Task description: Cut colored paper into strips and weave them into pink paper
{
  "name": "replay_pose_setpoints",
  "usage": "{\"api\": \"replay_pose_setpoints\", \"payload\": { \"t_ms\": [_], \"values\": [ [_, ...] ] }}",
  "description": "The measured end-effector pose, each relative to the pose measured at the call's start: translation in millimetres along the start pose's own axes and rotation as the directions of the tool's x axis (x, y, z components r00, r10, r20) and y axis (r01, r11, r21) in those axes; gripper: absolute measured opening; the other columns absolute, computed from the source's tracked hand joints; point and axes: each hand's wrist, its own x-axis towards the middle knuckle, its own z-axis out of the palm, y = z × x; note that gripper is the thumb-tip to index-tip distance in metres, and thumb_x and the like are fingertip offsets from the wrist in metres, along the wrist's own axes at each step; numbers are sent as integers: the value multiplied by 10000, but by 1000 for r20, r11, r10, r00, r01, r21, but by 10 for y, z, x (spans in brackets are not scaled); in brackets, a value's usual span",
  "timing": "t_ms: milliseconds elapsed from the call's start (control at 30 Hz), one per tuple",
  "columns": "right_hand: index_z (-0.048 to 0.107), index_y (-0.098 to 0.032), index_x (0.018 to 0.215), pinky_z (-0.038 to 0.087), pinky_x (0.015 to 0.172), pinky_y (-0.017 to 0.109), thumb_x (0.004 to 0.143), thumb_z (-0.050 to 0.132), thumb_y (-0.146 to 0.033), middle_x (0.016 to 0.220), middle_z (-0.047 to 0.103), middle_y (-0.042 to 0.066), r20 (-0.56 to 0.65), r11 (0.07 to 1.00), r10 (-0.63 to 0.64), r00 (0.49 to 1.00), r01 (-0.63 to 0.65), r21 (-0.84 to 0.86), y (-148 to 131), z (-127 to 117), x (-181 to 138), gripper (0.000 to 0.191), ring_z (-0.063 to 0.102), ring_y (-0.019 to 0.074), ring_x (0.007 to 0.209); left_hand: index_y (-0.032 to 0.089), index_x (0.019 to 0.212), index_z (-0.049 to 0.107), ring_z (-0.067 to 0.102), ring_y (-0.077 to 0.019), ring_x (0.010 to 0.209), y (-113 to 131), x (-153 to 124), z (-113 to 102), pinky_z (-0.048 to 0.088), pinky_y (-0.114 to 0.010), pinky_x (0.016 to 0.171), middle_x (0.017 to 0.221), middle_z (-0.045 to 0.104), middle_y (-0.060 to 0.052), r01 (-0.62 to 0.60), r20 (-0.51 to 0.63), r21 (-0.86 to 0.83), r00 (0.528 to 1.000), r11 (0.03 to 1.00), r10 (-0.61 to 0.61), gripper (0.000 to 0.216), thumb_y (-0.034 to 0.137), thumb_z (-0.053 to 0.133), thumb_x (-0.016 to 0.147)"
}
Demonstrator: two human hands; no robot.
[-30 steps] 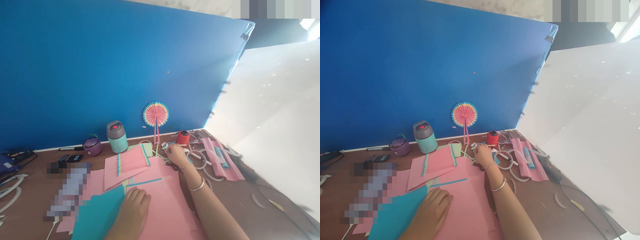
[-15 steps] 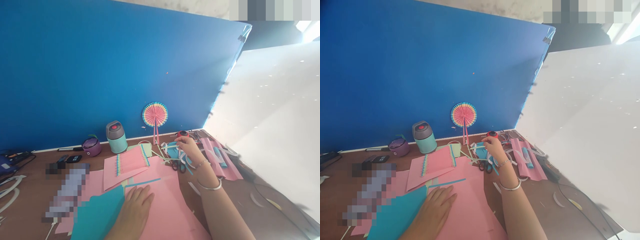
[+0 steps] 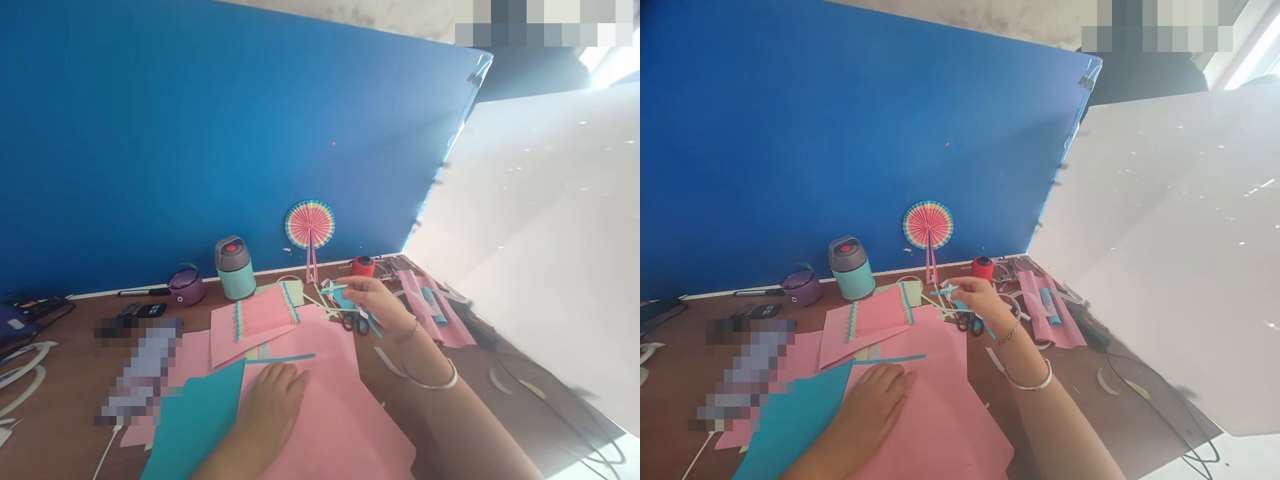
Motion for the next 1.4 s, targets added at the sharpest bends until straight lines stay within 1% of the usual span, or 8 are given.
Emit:
{"api": "replay_pose_setpoints", "payload": {
  "t_ms": [100,233,433,733,933,1067,1167,1400],
  "values": [
    [666,-147,851,318,472,238,667,630,-295,656,613,30,35,988,148,988,-146,-53,238,104,-91,239,506,121,545,253,1211,508,499,-221,1049,-17,3,39,418,-389,886,1286,532,-40,-9,53,19,999,1000,7,425,94,400,832],
    [645,-138,672,369,628,248,660,617,-258,712,607,22,136,989,84,987,-66,-135,493,185,-160,124,508,125,681,281,1290,443,463,-237,1096,0,30,33,379,-422,920,1423,413,10,-4,144,60,990,998,-5,575,39,398,770],
    [570,-135,622,258,524,229,666,578,-254,576,462,-28,266,956,134,955,-54,-289,653,254,-131,128,361,86,556,236,1281,469,474,-260,1130,47,44,-30,375,-441,936,1385,466,-42,25,193,93,980,995,-43,484,110,400,819],
    [502,-147,589,272,498,217,655,515,-210,580,430,-26,257,941,63,965,29,-338,693,432,-149,92,361,89,550,192,1198,535,486,-247,1160,43,-2,21,393,-420,958,1319,526,-83,18,123,142,992,990,-36,413,85,385,829],
    [468,-153,556,330,571,222,650,515,-195,662,451,-7,203,939,-49,978,114,-324,727,485,-150,114,414,111,634,200,1115,582,484,-228,1156,91,33,-34,414,-393,963,1255,551,-84,112,130,77,984,991,-121,421,27,357,804],
    [557,-151,673,321,537,218,720,505,-261,649,494,-11,286,982,21,958,34,-185,642,450,-173,130,416,100,584,198,1156,558,447,-254,1188,89,19,-49,403,-420,960,1375,442,-91,102,142,62,984,993,-110,432,41,365,802],
    [591,-138,695,329,553,223,717,525,-263,684,536,9,205,978,-10,979,52,-200,582,411,-179,143,430,105,604,204,1155,553,489,-236,1112,79,23,-66,422,-400,916,1448,353,-61,85,159,53,983,995,-93,458,17,365,781],
    [488,-151,572,320,541,223,676,550,-255,630,458,-6,225,958,15,974,51,-283,668,428,-171,160,411,110,610,158,1189,536,518,-270,1060,98,68,-76,422,-443,909,1263,558,-105,55,225,86,972,995,-73,425,64,366,811]
  ]
}}
